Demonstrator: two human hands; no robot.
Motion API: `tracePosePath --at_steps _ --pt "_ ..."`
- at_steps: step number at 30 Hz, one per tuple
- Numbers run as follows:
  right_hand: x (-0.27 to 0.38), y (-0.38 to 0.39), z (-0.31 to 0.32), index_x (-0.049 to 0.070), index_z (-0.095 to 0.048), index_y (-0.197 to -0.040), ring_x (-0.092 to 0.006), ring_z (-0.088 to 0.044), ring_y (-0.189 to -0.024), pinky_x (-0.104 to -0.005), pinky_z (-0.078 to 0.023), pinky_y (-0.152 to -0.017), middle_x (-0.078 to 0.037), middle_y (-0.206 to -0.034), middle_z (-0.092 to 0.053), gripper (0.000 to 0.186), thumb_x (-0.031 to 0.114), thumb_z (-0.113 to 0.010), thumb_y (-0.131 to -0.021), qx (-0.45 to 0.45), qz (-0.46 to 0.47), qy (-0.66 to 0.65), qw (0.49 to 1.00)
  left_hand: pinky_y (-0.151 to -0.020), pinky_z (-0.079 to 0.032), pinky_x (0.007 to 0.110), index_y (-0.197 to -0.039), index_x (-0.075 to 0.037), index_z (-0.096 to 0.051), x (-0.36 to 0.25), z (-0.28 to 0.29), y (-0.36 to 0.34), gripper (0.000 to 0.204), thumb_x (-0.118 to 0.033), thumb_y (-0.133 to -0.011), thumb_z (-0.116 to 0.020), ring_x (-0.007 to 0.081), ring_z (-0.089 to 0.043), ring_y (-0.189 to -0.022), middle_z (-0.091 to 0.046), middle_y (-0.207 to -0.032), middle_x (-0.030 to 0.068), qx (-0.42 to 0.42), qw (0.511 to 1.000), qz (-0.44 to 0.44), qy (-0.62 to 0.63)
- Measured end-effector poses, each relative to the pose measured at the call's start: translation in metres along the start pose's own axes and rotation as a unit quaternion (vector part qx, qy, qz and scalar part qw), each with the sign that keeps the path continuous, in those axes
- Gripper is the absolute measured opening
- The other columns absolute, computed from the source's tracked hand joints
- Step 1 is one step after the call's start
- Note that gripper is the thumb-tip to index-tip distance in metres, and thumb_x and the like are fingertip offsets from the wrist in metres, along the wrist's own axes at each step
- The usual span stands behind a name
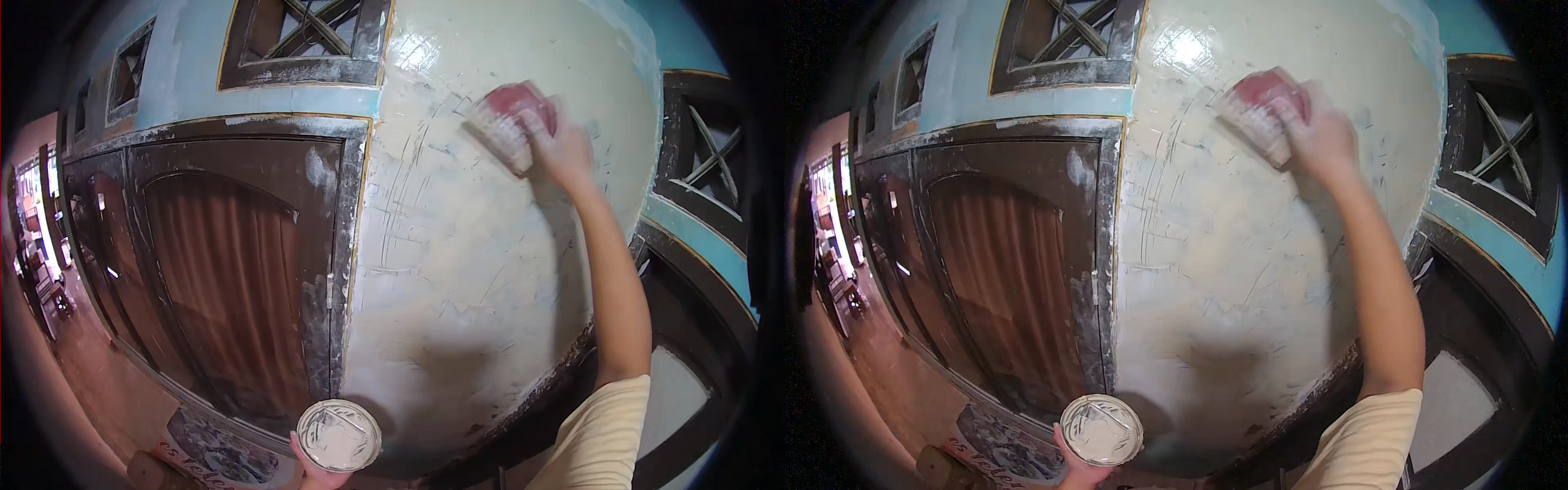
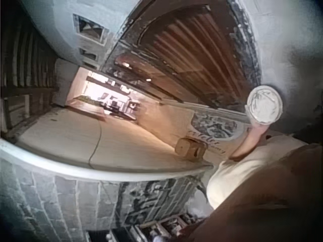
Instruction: The person applies putty to a wall using a putty spreader to patch or smooth the surface.
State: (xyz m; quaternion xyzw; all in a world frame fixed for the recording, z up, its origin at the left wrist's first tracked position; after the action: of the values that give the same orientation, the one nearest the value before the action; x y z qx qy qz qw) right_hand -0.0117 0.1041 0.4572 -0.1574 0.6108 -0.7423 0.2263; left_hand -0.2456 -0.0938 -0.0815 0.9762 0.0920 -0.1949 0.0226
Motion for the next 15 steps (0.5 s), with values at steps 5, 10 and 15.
tracePosePath --at_steps 5,10,15 --pt "-0.006 -0.019 -0.004 0.013 -0.055 -0.117 -0.0413 -0.065 -0.092 -0.0509 -0.050 -0.078 -0.021 -0.096 -0.068 0.053 0.059 -0.048 -0.092 0.079 -0.040 0.124 0.988 -0.110 -0.030 0.061 -0.144 -0.018 -0.040 0.005 -0.013 0.010 0.094 -0.082 -0.076 -0.041 0.0382 -0.038 -0.134 -0.040 -0.148 0.0113 -0.034 0.999 0.006 0.038" --pt "-0.087 -0.064 0.057 0.011 -0.056 -0.117 -0.0429 -0.065 -0.094 -0.0509 -0.050 -0.080 -0.022 -0.096 -0.069 0.062 0.065 -0.047 -0.089 -0.112 -0.131 0.106 0.979 -0.110 -0.033 0.060 -0.146 -0.020 -0.039 0.001 -0.017 0.016 0.090 -0.078 -0.077 -0.048 0.0376 -0.037 -0.135 -0.038 -0.151 0.0096 -0.113 0.989 0.006 0.094" --pt "0.011 -0.025 0.009 0.014 -0.056 -0.112 -0.0414 -0.065 -0.089 -0.0487 -0.050 -0.078 -0.020 -0.093 -0.068 0.052 0.059 -0.051 -0.089 0.037 0.002 0.013 0.999 -0.108 -0.029 0.066 -0.144 -0.020 -0.041 0.007 -0.010 0.013 0.094 -0.085 -0.076 -0.034 0.0412 -0.039 -0.132 -0.039 -0.148 0.0125 0.029 0.999 -0.027 -0.015"
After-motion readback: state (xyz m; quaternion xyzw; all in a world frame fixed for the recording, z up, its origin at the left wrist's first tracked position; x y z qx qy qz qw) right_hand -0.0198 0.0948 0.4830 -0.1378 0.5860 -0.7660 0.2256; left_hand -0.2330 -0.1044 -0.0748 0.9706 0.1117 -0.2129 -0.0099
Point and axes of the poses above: each hand's wrist, its own y-axis away from the middle knuckle, its own z-axis out of the back of the hand, x = y × z, the point moved 6 cm from there along -y, towards the middle knuckle
